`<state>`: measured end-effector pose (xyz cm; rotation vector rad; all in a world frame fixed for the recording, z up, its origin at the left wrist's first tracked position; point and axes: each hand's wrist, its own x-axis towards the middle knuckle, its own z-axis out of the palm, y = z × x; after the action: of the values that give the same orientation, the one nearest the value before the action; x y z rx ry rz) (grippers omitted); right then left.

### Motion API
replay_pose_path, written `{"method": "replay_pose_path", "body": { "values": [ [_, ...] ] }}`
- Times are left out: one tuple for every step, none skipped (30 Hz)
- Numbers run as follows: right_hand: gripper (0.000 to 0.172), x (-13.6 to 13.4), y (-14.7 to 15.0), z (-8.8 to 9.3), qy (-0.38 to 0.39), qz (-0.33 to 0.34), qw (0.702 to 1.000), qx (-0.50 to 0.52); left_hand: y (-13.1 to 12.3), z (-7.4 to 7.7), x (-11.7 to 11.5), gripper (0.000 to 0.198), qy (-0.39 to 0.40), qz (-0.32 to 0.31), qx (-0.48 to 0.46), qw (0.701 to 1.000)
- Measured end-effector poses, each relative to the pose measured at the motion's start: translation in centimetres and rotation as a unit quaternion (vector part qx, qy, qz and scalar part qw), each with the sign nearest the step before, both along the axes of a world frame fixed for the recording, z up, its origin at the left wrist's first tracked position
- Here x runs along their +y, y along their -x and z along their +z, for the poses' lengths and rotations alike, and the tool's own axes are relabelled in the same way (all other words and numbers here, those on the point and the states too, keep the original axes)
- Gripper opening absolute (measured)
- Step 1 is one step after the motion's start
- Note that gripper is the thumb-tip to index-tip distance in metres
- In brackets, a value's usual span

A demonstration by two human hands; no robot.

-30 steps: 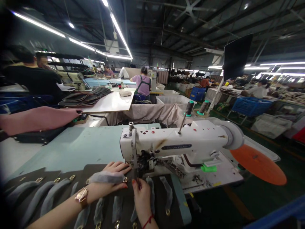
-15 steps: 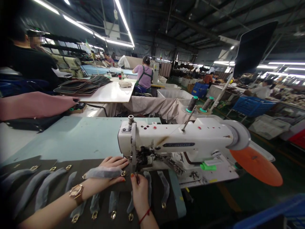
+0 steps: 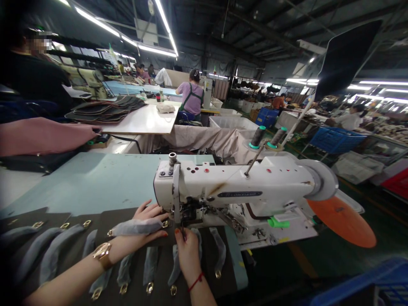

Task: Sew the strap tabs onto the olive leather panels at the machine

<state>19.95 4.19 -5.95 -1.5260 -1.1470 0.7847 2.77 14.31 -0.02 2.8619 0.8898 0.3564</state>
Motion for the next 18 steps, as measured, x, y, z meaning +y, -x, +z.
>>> {"method": "replay_pose_path", "body": {
  "values": [
    [0.039,-0.2,-0.1,-0.1,0.0,0.01,1.0,0.003,-0.1,0.0,0.0,0.041,-0.002,-0.003,0.0,1.0],
    [0.038,-0.4,-0.1,-0.3,0.001,0.019,1.0,0.008,-0.2,0.0,-0.1,0.039,-0.005,-0.007,0.0,1.0],
    [0.038,-0.6,-0.1,-0.5,0.003,0.027,1.0,0.013,-0.3,0.0,-0.2,0.039,-0.008,-0.012,0.002,1.0],
    [0.039,-0.8,-0.2,-0.8,0.007,0.032,0.999,0.017,-0.5,-0.1,-0.2,0.041,-0.012,-0.018,0.006,1.0],
    [0.04,-1.0,-0.2,-1.1,0.013,0.036,0.999,0.019,-0.6,-0.2,-0.2,0.044,-0.017,-0.024,0.011,1.0],
    [0.041,-1.1,-0.3,-1.4,0.019,0.039,0.999,0.019,-0.8,-0.4,-0.2,0.047,-0.022,-0.031,0.018,0.999],
    [0.043,-1.1,-0.4,-1.6,0.025,0.042,0.999,0.019,-0.9,-0.6,-0.1,0.05,-0.026,-0.033,0.023,0.999],
    [0.044,-1.1,-0.5,-1.9,0.031,0.047,0.998,0.02,-1.0,-0.8,0.0,0.052,-0.032,-0.036,0.028,0.998],
    [0.045,-1.0,-0.6,-2.1,0.036,0.052,0.998,0.021,-1.1,-1.1,0.1,0.053,-0.036,-0.036,0.031,0.998],
    [0.047,-0.9,-0.7,-2.2,0.041,0.055,0.997,0.023,-1.1,-1.3,0.2,0.053,-0.039,-0.036,0.034,0.998],
    [0.048,-0.8,-0.8,-2.3,0.045,0.057,0.997,0.025,-1.2,-1.5,0.3,0.054,-0.041,-0.035,0.036,0.998],
    [0.049,-0.8,-0.9,-2.4,0.049,0.059,0.997,0.026,-1.2,-1.7,0.4,0.055,-0.04,-0.032,0.037,0.998],
    [0.049,-0.7,-0.9,-2.4,0.052,0.061,0.996,0.028,-1.2,-1.8,0.5,0.056,-0.039,-0.03,0.038,0.998],
    [0.05,-0.7,-1.0,-2.4,0.053,0.065,0.996,0.031,-1.2,-1.9,0.5,0.056,-0.037,-0.03,0.038,0.998],
    [0.05,-0.8,-1.0,-2.4,0.053,0.069,0.996,0.035,-1.2,-1.9,0.6,0.057,-0.036,-0.032,0.037,0.998],
    [0.05,-0.8,-1.0,-2.4,0.053,0.072,0.995,0.037,-1.2,-1.8,0.6,0.058,-0.036,-0.035,0.036,0.998],
    [0.05,-0.8,-1.0,-2.4,0.052,0.074,0.995,0.04,-1.1,-1.6,0.6,0.059,-0.033,-0.04,0.033,0.998],
    [0.05,-0.8,-0.9,-2.4,0.05,0.073,0.995,0.04,-1.0,-1.3,0.6,0.059,-0.025,-0.045,0.024,0.998]
  ]
}}
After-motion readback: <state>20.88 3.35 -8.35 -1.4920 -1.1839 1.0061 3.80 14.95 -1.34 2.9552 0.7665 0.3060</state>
